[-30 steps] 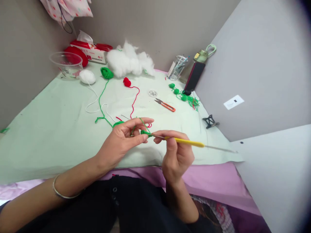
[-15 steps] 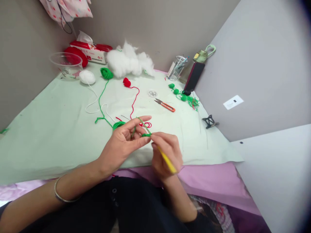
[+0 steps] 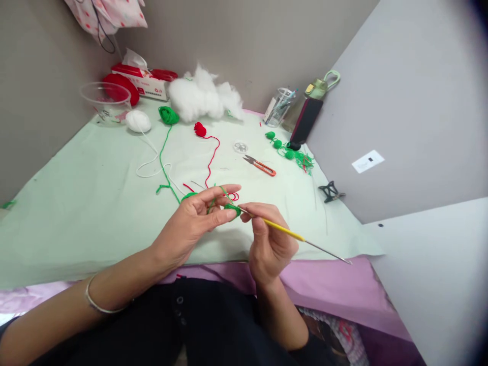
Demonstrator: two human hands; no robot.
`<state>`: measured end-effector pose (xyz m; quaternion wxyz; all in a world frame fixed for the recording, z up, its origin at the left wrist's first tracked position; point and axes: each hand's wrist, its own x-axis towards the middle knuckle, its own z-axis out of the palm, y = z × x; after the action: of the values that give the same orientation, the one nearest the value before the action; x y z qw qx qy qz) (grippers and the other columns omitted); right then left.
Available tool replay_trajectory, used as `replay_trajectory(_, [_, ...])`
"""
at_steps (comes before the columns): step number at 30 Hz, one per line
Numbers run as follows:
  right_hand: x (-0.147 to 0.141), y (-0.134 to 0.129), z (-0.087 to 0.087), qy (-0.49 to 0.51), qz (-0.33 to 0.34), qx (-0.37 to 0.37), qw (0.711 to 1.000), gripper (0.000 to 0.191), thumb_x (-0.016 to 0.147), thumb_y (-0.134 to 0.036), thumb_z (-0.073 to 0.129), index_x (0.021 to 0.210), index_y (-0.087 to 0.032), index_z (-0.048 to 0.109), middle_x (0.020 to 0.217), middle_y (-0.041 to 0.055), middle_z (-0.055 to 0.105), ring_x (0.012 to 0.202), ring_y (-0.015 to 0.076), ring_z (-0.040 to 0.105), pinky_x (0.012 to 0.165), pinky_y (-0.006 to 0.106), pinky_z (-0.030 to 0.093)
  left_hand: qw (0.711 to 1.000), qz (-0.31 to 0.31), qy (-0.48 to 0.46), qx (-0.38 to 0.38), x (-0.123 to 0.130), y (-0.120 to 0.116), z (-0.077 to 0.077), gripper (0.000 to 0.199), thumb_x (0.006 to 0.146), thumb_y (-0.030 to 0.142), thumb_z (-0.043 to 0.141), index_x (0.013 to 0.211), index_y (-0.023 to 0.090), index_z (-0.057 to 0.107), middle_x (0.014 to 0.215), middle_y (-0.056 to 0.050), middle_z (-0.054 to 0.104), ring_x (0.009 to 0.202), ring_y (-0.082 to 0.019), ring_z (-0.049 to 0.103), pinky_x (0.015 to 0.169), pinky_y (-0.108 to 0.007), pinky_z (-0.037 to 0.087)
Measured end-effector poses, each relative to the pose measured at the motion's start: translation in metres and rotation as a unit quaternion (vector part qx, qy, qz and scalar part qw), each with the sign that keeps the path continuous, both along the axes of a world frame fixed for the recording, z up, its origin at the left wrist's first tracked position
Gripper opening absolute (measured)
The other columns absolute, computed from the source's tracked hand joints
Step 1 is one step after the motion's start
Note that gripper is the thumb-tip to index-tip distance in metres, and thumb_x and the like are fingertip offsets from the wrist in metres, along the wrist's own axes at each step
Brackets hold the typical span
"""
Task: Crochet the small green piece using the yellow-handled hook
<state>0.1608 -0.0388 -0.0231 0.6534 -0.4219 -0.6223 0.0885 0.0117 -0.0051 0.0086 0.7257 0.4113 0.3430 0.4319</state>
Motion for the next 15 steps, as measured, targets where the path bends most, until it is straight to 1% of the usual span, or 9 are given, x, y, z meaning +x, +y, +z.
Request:
replay_trajectory(2, [0.000, -0.001, -0.006, -0.081, -0.042, 0.036, 0.995, 0.031, 0.099, -0.013, 0.063, 0.121, -0.031, 0.076, 0.103, 0.0048, 0.078, 0.092, 0.0197, 0.075, 0.075, 0.036, 0.065, 1.000, 0.014, -0.015, -0.011, 0.001, 0.001, -0.001, 0.041, 0.079, 0.025, 0.090, 0.118, 0.027, 0.082, 0.089, 0.000, 0.069, 0.085, -0.012, 0.058, 0.073, -0.021, 0.046])
replay_trajectory(4, [0.001, -0.002, -0.010, -0.147, -0.076, 0.075, 0.983, 0.036, 0.095, -0.011, 0.067, 0.124, -0.032, 0.075, 0.110, 0.0065, 0.078, 0.097, 0.0211, 0.076, 0.076, 0.037, 0.066, 0.998, -0.007, -0.041, -0.051, 0.002, 0.003, -0.002, 0.038, 0.079, 0.025, 0.089, 0.116, 0.023, 0.083, 0.093, -0.002, 0.073, 0.086, -0.014, 0.061, 0.077, -0.024, 0.049])
replay_trajectory(5, [0.002, -0.001, -0.010, -0.152, -0.081, 0.083, 0.982, 0.036, 0.095, -0.011, 0.067, 0.124, -0.032, 0.075, 0.110, 0.0066, 0.078, 0.098, 0.0212, 0.076, 0.077, 0.037, 0.066, 0.995, -0.023, -0.052, -0.078, 0.002, 0.005, -0.002, 0.034, 0.080, 0.024, 0.088, 0.114, 0.021, 0.083, 0.096, -0.004, 0.074, 0.086, -0.014, 0.063, 0.079, -0.025, 0.051])
replay_trajectory(6, [0.003, -0.001, -0.009, -0.130, -0.077, 0.076, 0.986, 0.034, 0.096, -0.011, 0.066, 0.122, -0.031, 0.075, 0.107, 0.0062, 0.078, 0.095, 0.0205, 0.076, 0.076, 0.037, 0.065, 0.992, -0.036, -0.063, -0.103, 0.002, 0.006, -0.002, 0.031, 0.080, 0.023, 0.087, 0.110, 0.019, 0.084, 0.099, -0.006, 0.075, 0.087, -0.014, 0.064, 0.081, -0.026, 0.053])
replay_trajectory(8, [0.006, 0.001, -0.005, -0.027, -0.043, 0.024, 0.998, 0.026, 0.100, -0.014, 0.060, 0.114, -0.028, 0.076, 0.096, 0.0046, 0.077, 0.082, 0.0176, 0.074, 0.070, 0.034, 0.063, 0.987, -0.040, -0.084, -0.131, 0.001, 0.009, -0.001, 0.024, 0.078, 0.019, 0.086, 0.102, 0.017, 0.085, 0.103, -0.007, 0.075, 0.085, -0.013, 0.064, 0.084, -0.026, 0.056])
replay_trajectory(10, [0.007, 0.003, -0.001, 0.089, 0.013, -0.033, 0.995, 0.022, 0.103, -0.019, 0.055, 0.107, -0.025, 0.076, 0.088, 0.0030, 0.074, 0.069, 0.0143, 0.068, 0.063, 0.032, 0.059, 0.988, -0.020, -0.093, -0.123, -0.001, 0.009, 0.000, 0.025, 0.076, 0.017, 0.087, 0.101, 0.019, 0.085, 0.098, -0.004, 0.073, 0.080, -0.011, 0.063, 0.083, -0.025, 0.057])
replay_trajectory(11, [0.007, 0.003, 0.001, 0.127, 0.040, -0.051, 0.990, 0.021, 0.104, -0.022, 0.055, 0.104, -0.025, 0.076, 0.087, 0.0027, 0.073, 0.067, 0.0133, 0.066, 0.061, 0.031, 0.057, 0.990, -0.014, -0.091, -0.110, -0.001, 0.009, 0.000, 0.028, 0.076, 0.017, 0.088, 0.103, 0.021, 0.085, 0.094, -0.002, 0.072, 0.077, -0.010, 0.062, 0.082, -0.025, 0.056])
replay_trajectory(13, [0.005, 0.004, 0.002, 0.147, 0.077, -0.069, 0.984, 0.018, 0.103, -0.025, 0.059, 0.102, -0.024, 0.077, 0.089, 0.0029, 0.075, 0.072, 0.0135, 0.067, 0.065, 0.030, 0.057, 0.994, -0.018, -0.070, -0.079, -0.001, 0.006, 0.000, 0.034, 0.077, 0.019, 0.089, 0.110, 0.025, 0.085, 0.087, 0.001, 0.069, 0.075, -0.009, 0.061, 0.075, -0.021, 0.054])
replay_trajectory(15, [0.004, 0.005, 0.001, 0.141, 0.083, -0.077, 0.983, 0.016, 0.101, -0.024, 0.063, 0.102, -0.025, 0.078, 0.093, 0.0029, 0.077, 0.078, 0.0137, 0.068, 0.070, 0.030, 0.057, 0.997, -0.031, -0.046, -0.051, -0.001, 0.003, -0.001, 0.035, 0.080, 0.021, 0.088, 0.115, 0.027, 0.084, 0.089, 0.001, 0.070, 0.078, -0.010, 0.061, 0.070, -0.020, 0.050])
